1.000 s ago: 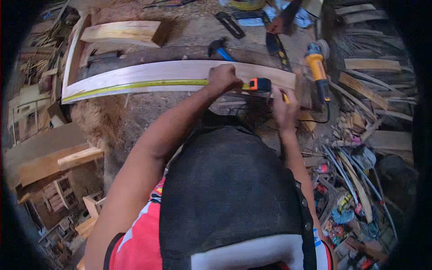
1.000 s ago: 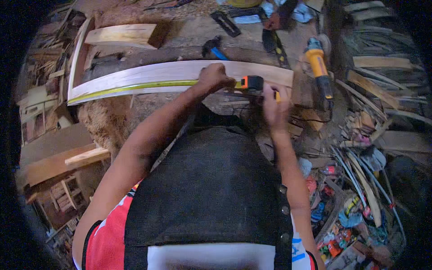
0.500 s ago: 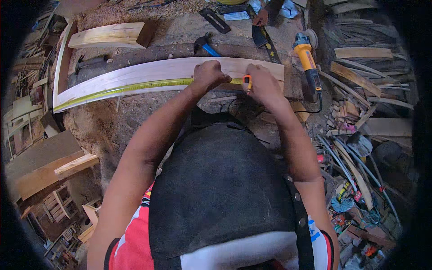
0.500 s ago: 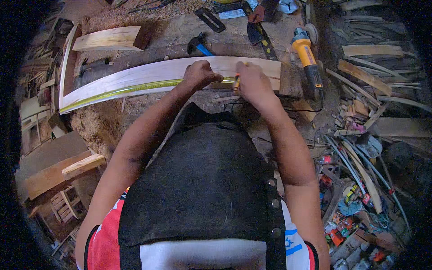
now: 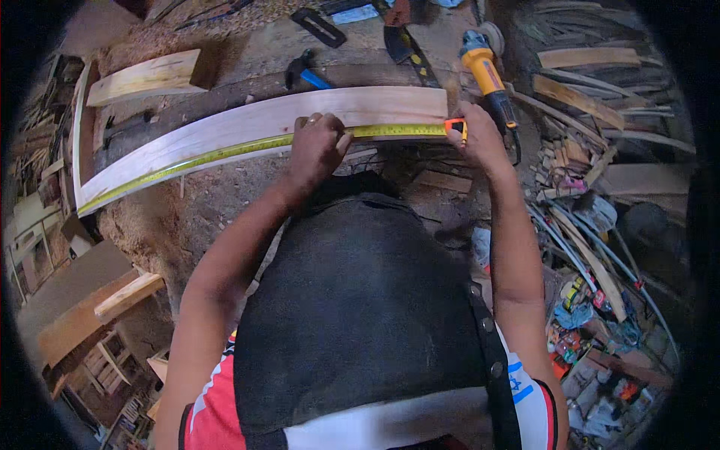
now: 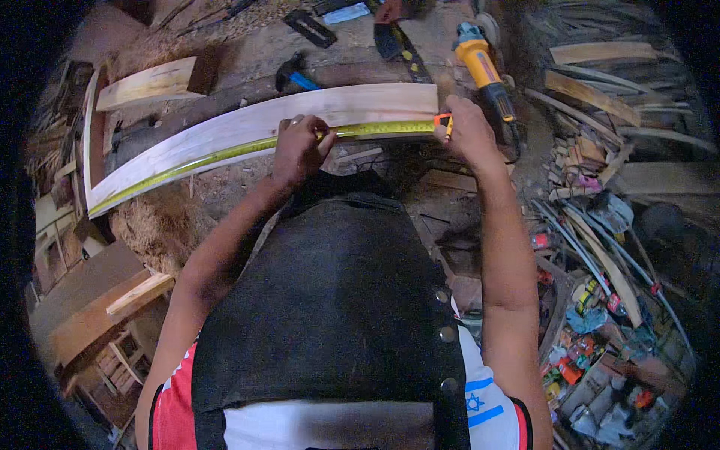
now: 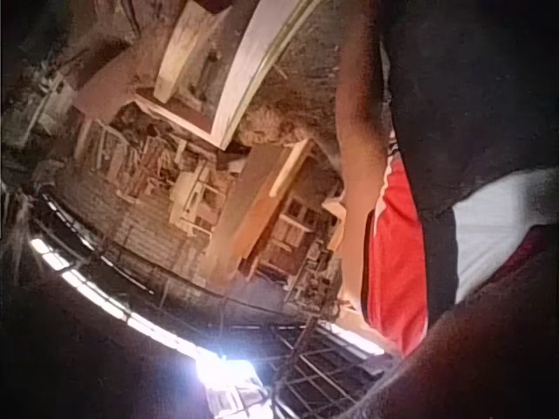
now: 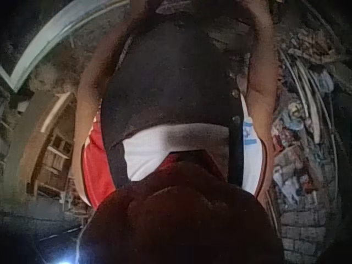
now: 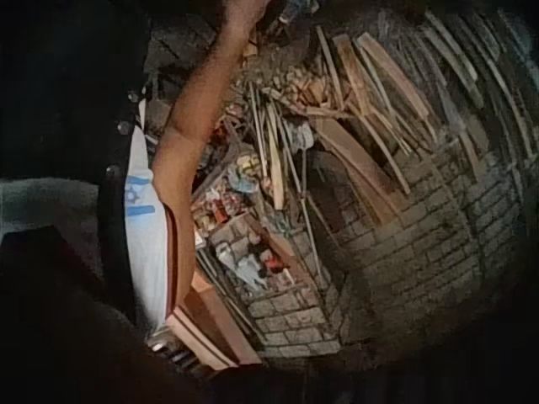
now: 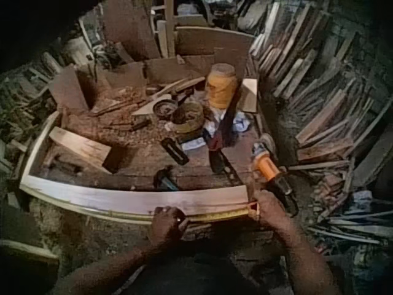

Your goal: Assembling and measuring wooden components in a workshop using a hammer, saw, and tape measure.

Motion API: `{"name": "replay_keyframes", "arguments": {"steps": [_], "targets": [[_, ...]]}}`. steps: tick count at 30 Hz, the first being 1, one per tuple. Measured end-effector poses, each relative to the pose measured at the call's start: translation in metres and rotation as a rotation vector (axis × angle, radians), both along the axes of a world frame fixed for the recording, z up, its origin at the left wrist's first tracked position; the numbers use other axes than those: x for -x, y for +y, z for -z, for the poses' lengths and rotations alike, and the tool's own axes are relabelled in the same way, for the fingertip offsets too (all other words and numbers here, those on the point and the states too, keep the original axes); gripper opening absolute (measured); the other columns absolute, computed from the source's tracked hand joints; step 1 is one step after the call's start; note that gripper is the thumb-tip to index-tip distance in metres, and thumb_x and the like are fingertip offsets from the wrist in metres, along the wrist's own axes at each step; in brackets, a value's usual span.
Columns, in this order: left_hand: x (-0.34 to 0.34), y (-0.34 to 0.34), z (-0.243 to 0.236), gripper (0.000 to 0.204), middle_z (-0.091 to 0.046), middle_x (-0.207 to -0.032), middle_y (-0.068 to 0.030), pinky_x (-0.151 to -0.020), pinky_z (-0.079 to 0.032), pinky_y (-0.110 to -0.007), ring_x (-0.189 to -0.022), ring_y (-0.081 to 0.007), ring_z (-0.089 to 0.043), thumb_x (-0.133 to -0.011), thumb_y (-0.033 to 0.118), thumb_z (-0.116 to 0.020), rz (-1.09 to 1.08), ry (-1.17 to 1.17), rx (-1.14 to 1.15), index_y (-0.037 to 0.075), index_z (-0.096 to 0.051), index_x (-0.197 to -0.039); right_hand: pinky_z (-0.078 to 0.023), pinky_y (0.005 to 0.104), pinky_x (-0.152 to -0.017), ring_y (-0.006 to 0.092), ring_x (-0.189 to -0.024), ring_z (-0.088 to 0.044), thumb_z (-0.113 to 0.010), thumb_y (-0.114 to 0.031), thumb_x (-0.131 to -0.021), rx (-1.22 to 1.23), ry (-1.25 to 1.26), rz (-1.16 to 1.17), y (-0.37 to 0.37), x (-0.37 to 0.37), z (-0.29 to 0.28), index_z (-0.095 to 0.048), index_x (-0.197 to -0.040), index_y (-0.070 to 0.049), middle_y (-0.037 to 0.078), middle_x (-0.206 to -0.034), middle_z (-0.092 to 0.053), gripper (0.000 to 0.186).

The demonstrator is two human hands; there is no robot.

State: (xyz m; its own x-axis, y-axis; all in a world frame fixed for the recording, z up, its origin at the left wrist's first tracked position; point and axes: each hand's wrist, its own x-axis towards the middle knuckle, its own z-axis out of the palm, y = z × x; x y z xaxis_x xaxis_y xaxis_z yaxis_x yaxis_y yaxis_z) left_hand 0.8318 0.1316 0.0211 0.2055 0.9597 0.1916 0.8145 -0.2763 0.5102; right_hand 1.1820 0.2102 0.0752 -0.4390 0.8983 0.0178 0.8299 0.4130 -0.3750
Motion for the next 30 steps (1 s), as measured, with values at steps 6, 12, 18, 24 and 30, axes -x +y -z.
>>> {"name": "replay_keyframes", "arguments": {"steps": [6, 12, 18, 24, 30], "targets": [[0.002, -0.023, 0.007, 0.02, -0.068, -0.125, -0.0118, -0.104, -0.046, -0.051, -0.119, -0.0318, -0.063, -0.093, 0.017, -0.074, 0.173, 0.153, -0.142, 0.001, -0.074, -0.106, -0.051, 0.056, -0.085, 0.0472, -0.1, -0.063, -0.075, -0.015, -0.081, 0.024, -0.11, 0.046, 0.005, -0.018, 0.002, -0.057, -0.101, -0.003, 0.023, -0.101, -0.065, 0.029], [0.0, -0.038, 0.014, 0.033, -0.063, -0.139, -0.0146, -0.114, -0.042, -0.053, -0.133, -0.0345, -0.056, -0.091, 0.016, -0.075, 0.143, 0.149, -0.151, -0.003, -0.071, -0.117, -0.053, 0.0572, -0.087, 0.0452, -0.104, -0.064, -0.076, -0.013, -0.083, 0.015, -0.174, 0.086, 0.001, -0.029, -0.005, -0.058, -0.105, -0.004, 0.021, -0.105, -0.066, 0.03], [-0.002, -0.042, 0.012, 0.037, -0.06, -0.144, -0.0182, -0.115, -0.041, -0.055, -0.136, -0.0384, -0.054, -0.087, 0.014, -0.076, 0.144, 0.138, -0.156, -0.005, -0.07, -0.118, -0.056, 0.0543, -0.091, 0.0401, -0.116, -0.062, -0.076, -0.014, -0.088, -0.084, -0.31, 0.179, -0.01, -0.034, -0.036, -0.06, -0.116, -0.008, 0.016, -0.113, -0.066, 0.033], [-0.003, -0.045, 0.012, 0.041, -0.058, -0.145, -0.0196, -0.116, -0.04, -0.056, -0.137, -0.0394, -0.053, -0.084, 0.014, -0.077, 0.126, 0.105, -0.146, -0.005, -0.07, -0.119, -0.053, 0.0545, -0.09, 0.0419, -0.11, -0.063, -0.076, -0.016, -0.085, -0.176, -0.418, 0.232, 0.004, -0.084, -0.074, -0.065, -0.109, -0.008, 0.017, -0.109, -0.067, 0.028], [-0.004, -0.042, 0.027, 0.047, -0.055, -0.147, -0.0191, -0.116, -0.039, -0.058, -0.138, -0.0394, -0.052, -0.082, 0.014, -0.077, 0.113, 0.125, -0.133, -0.004, -0.068, -0.125, -0.051, 0.0553, -0.089, 0.0444, -0.104, -0.063, -0.079, -0.016, -0.081, -0.136, -0.424, 0.28, 0.011, -0.163, -0.087, -0.065, -0.105, -0.006, 0.021, -0.103, -0.068, 0.029]]}}
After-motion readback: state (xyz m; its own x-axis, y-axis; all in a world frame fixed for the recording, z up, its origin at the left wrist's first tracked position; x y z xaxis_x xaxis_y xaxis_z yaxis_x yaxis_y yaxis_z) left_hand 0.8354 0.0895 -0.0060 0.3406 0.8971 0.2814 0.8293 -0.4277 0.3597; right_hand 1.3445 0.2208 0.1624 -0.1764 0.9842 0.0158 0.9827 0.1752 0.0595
